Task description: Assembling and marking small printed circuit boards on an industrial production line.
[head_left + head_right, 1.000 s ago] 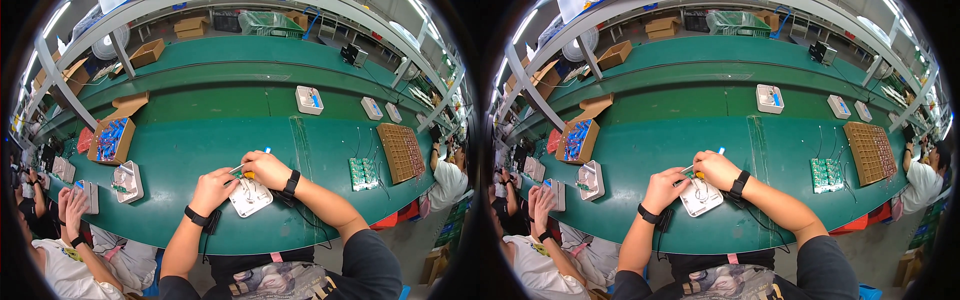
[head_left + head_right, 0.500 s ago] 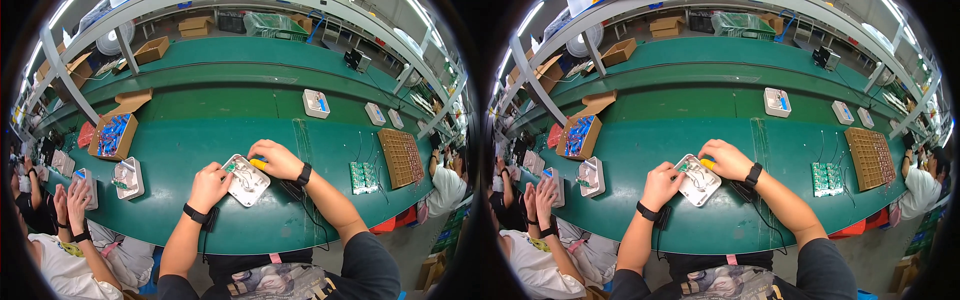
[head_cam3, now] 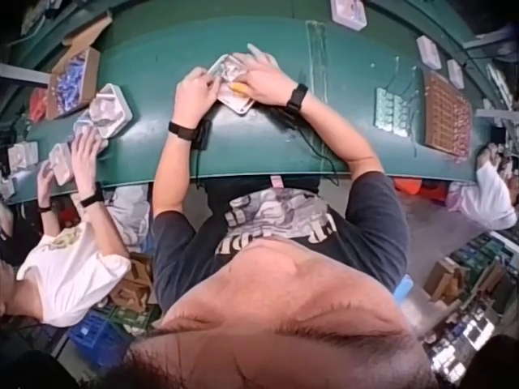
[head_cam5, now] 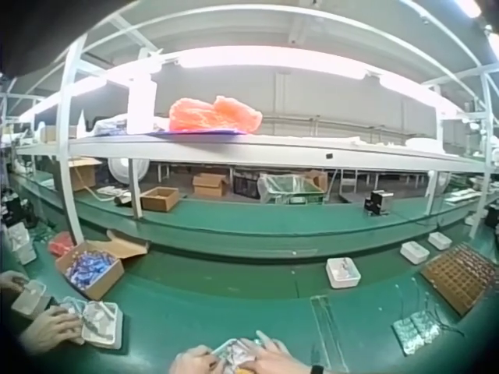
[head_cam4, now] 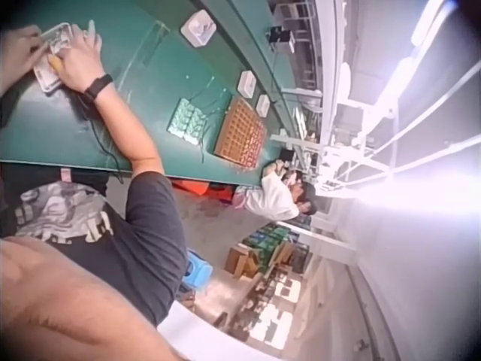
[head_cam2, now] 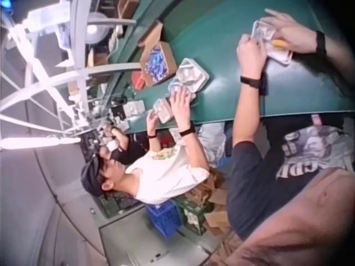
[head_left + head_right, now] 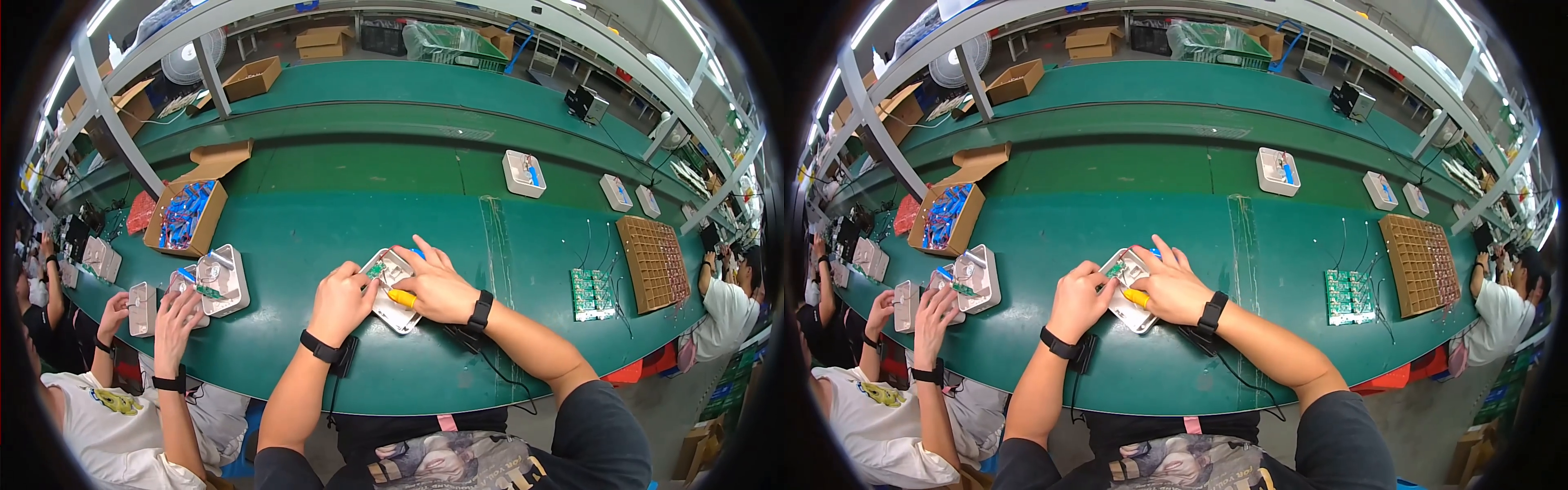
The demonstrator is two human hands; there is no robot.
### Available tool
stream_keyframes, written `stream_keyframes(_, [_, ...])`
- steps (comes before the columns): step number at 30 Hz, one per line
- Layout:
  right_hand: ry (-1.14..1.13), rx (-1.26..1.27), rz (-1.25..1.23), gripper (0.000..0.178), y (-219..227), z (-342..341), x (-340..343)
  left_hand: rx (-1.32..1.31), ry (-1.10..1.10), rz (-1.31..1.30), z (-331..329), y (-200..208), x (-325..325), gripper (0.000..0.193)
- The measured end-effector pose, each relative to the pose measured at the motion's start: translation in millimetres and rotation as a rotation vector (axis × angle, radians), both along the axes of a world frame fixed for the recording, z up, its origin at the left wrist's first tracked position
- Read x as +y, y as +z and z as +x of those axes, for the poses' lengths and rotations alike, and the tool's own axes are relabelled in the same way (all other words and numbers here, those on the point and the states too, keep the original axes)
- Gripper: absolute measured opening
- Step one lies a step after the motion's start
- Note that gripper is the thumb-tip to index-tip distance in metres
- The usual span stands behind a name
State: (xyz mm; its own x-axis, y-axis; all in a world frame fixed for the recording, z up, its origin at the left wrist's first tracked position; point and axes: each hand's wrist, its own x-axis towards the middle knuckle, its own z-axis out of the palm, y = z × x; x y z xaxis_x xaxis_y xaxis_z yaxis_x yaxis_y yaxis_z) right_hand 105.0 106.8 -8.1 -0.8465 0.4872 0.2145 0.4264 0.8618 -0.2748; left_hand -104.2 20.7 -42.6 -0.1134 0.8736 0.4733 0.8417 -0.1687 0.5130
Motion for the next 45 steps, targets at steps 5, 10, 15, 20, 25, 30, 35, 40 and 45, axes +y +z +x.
stream_keyframes(5, [-0.021, 0.056, -0.067, 0.026, 19.9, 7.9, 39.0, 0.018, -0.013, 0.009, -2.5, 2.7, 0.4, 0.017])
stream_keyframes(10, [-0.079, 0.011, -0.052, 0.034, -9.5, 12.2, 60.4, 0.01, -0.024, -0.004, -2.6, 0.2, -0.5, 0.019])
stream_keyframes(15, [-0.099, 0.007, -0.07, 0.035, -7.5, 4.5, 58.9, 0.012, -0.022, 0.001, -5.2, -0.3, 0.7, 0.019])
stream_keyframes(20, [-0.19, 0.187, -0.623, 0.036, 22.4, 2.8, 51.6, 0.008, -0.025, 0.011, -6.3, 0.0, 0.6, 0.018])
stream_keyframes(25, [-0.109, 0.214, -0.395, 0.031, 16.0, -9.4, 25.5, 0.021, -0.028, 0.016, -6.4, 1.2, 0.8, 0.017])
stream_keyframes(30, [-0.036, 0.108, -0.003, 0.026, 2.3, -15.3, 19.0, 0.026, -0.042, 0.028, -4.6, -0.9, 0.9, 0.017])
stream_keyframes(35, [-0.065, 0.132, -0.053, 0.023, 2.8, -17.4, 21.0, 0.018, -0.039, 0.01, -5.0, 0.4, -0.5, 0.016])
stream_keyframes(40, [0.082, 0.196, -0.14, 0.021, -1.2, -16.7, 36.5, 0.02, -0.059, 0.009, -5.4, 0.0, 0.2, 0.015])
stream_keyframes(45, [0.088, 0.209, -0.159, 0.02, -4.8, -17.8, 42.6, 0.009, -0.066, 0.01, -5.3, -1.2, 0.7, 0.015])
